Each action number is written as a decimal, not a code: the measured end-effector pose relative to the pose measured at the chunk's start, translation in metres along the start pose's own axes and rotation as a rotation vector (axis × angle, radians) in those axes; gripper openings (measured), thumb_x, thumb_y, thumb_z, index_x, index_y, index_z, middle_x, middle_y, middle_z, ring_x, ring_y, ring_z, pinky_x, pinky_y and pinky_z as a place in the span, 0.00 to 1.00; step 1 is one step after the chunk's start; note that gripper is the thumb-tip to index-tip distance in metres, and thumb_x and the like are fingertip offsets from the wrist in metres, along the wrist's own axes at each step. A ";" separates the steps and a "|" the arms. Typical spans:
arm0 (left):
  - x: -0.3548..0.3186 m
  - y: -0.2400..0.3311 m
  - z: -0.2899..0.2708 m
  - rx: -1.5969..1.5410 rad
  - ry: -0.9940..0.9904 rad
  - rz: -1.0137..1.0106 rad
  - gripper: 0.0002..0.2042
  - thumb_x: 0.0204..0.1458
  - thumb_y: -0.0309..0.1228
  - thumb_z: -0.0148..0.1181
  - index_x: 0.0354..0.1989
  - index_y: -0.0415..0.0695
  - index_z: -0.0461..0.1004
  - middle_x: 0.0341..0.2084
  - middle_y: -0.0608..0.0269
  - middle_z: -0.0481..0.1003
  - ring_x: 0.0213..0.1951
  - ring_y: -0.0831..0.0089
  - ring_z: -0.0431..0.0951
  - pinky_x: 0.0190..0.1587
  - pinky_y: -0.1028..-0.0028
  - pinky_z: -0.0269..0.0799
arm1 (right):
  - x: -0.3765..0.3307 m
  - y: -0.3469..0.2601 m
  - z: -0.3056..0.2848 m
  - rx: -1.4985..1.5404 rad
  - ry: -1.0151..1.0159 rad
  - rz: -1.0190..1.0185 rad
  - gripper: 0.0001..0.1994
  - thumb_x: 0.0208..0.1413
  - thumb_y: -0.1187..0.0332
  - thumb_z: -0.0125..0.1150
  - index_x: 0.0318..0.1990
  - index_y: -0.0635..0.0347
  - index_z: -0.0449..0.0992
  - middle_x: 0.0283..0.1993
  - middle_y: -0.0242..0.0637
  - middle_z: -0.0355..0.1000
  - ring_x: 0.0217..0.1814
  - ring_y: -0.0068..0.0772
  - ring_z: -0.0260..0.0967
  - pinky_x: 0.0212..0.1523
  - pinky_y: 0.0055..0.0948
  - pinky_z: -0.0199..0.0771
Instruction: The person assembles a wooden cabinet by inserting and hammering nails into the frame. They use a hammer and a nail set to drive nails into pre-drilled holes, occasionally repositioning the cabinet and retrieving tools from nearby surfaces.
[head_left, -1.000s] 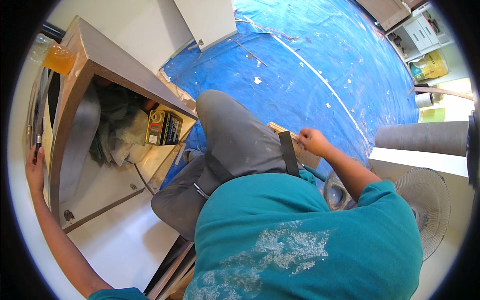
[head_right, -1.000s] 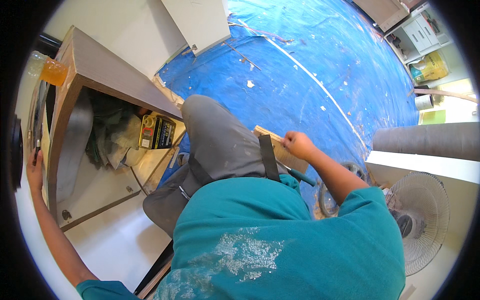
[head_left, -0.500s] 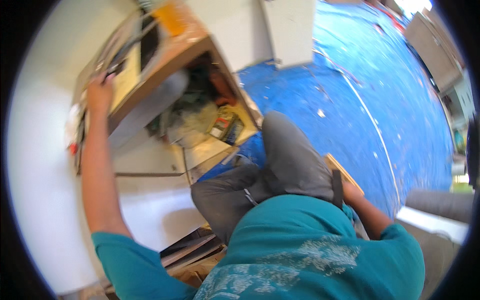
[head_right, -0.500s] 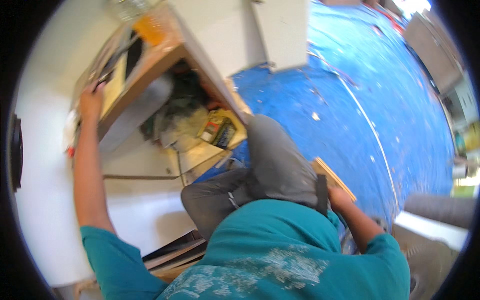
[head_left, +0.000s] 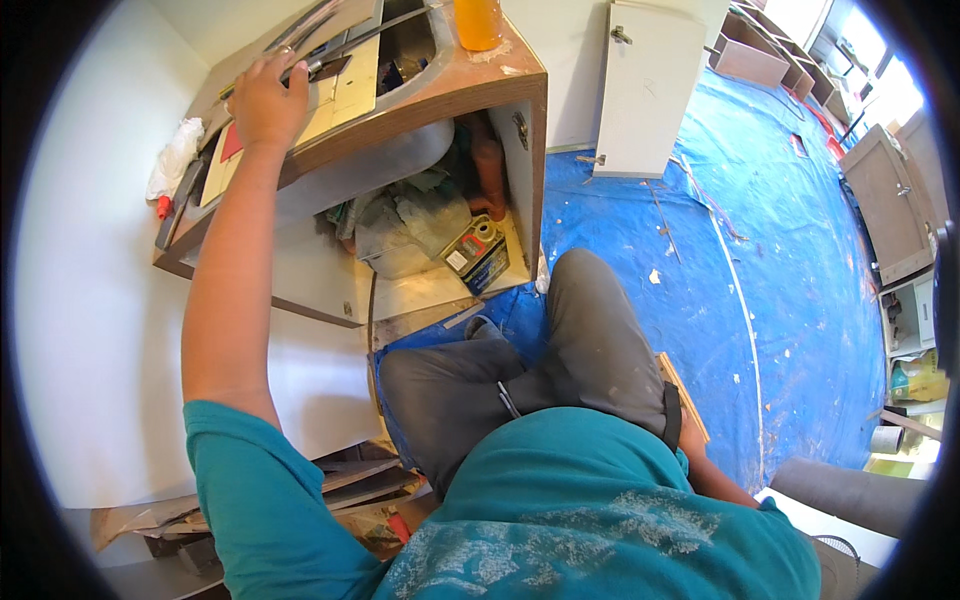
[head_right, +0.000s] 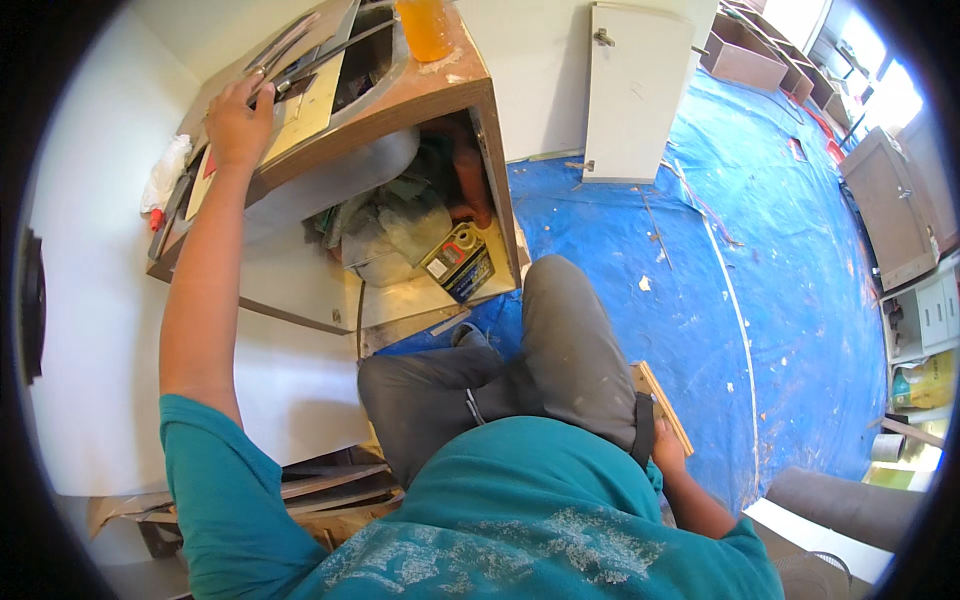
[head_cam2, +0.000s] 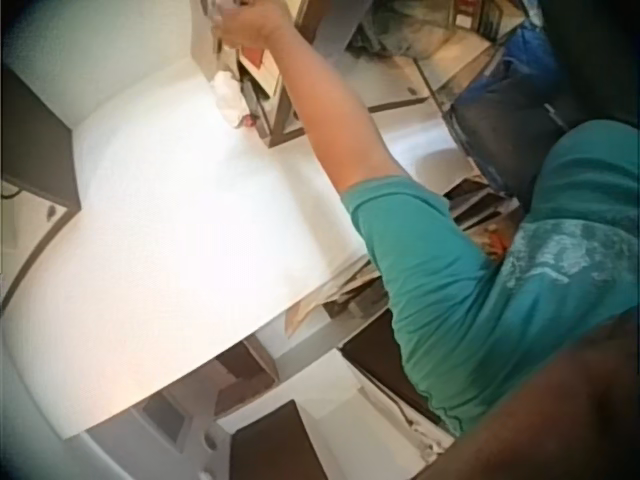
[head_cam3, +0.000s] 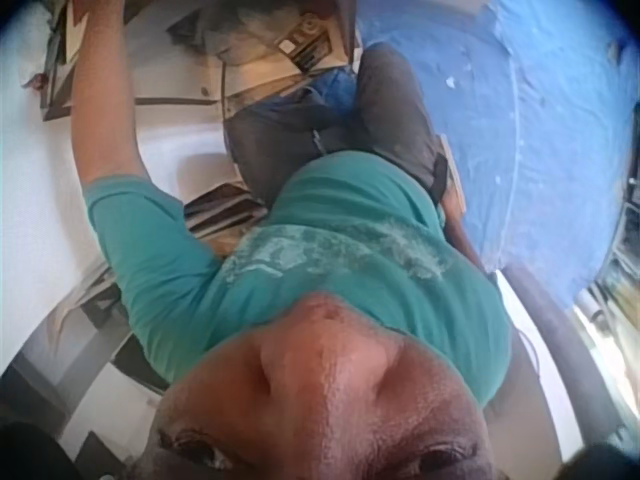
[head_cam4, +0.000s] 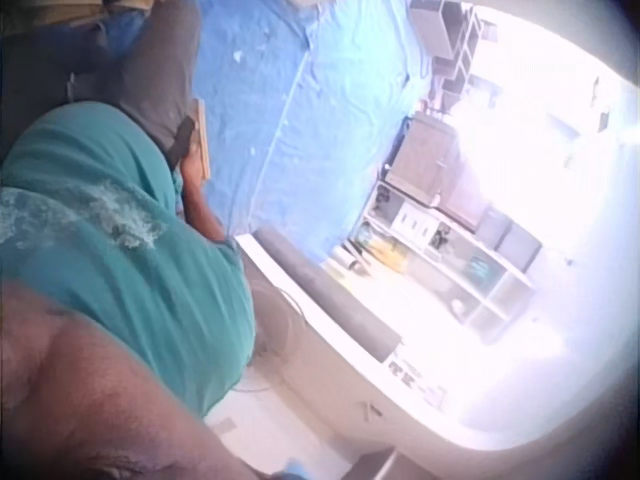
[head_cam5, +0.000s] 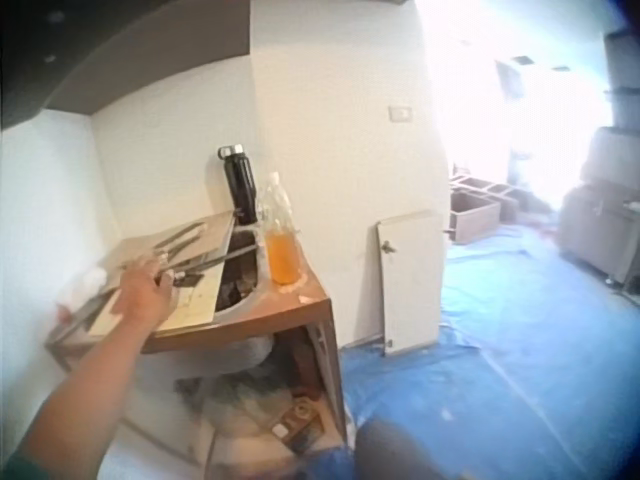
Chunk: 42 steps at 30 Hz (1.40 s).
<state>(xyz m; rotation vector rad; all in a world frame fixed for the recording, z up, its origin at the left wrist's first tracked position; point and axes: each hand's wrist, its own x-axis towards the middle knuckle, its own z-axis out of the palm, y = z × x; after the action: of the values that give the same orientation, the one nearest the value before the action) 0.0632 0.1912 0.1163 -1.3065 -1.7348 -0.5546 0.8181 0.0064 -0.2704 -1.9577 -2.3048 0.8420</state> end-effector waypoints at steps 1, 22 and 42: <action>0.002 0.003 -0.003 -0.012 0.055 0.039 0.16 0.57 0.46 0.59 0.48 0.53 0.82 0.45 0.62 0.79 0.49 0.57 0.76 0.53 0.59 0.70 | -0.001 -0.007 -0.008 -0.038 0.042 -0.022 0.09 0.63 0.68 0.48 0.48 0.57 0.68 0.46 0.54 0.71 0.44 0.64 0.73 0.40 0.58 0.71; -0.002 0.190 -0.042 -0.459 0.009 0.501 0.21 0.33 0.39 0.73 0.32 0.49 0.68 0.32 0.61 0.67 0.39 0.59 0.69 0.45 0.61 0.61 | 0.187 -0.339 -0.237 0.338 0.518 -0.998 0.09 0.63 0.72 0.56 0.49 0.62 0.75 0.36 0.47 0.74 0.37 0.54 0.74 0.38 0.41 0.75; 0.001 0.190 -0.035 -0.496 -0.050 0.509 0.22 0.33 0.34 0.74 0.35 0.47 0.66 0.34 0.58 0.68 0.41 0.56 0.69 0.47 0.60 0.61 | 0.235 -0.381 -0.233 0.350 0.593 -1.111 0.10 0.57 0.75 0.60 0.46 0.58 0.73 0.32 0.44 0.72 0.33 0.55 0.73 0.31 0.44 0.74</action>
<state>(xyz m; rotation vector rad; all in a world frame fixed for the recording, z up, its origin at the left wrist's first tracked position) 0.2519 0.2314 0.1078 -2.0424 -1.2595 -0.6758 0.4954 0.2833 0.0018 -0.4695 -2.1351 0.3961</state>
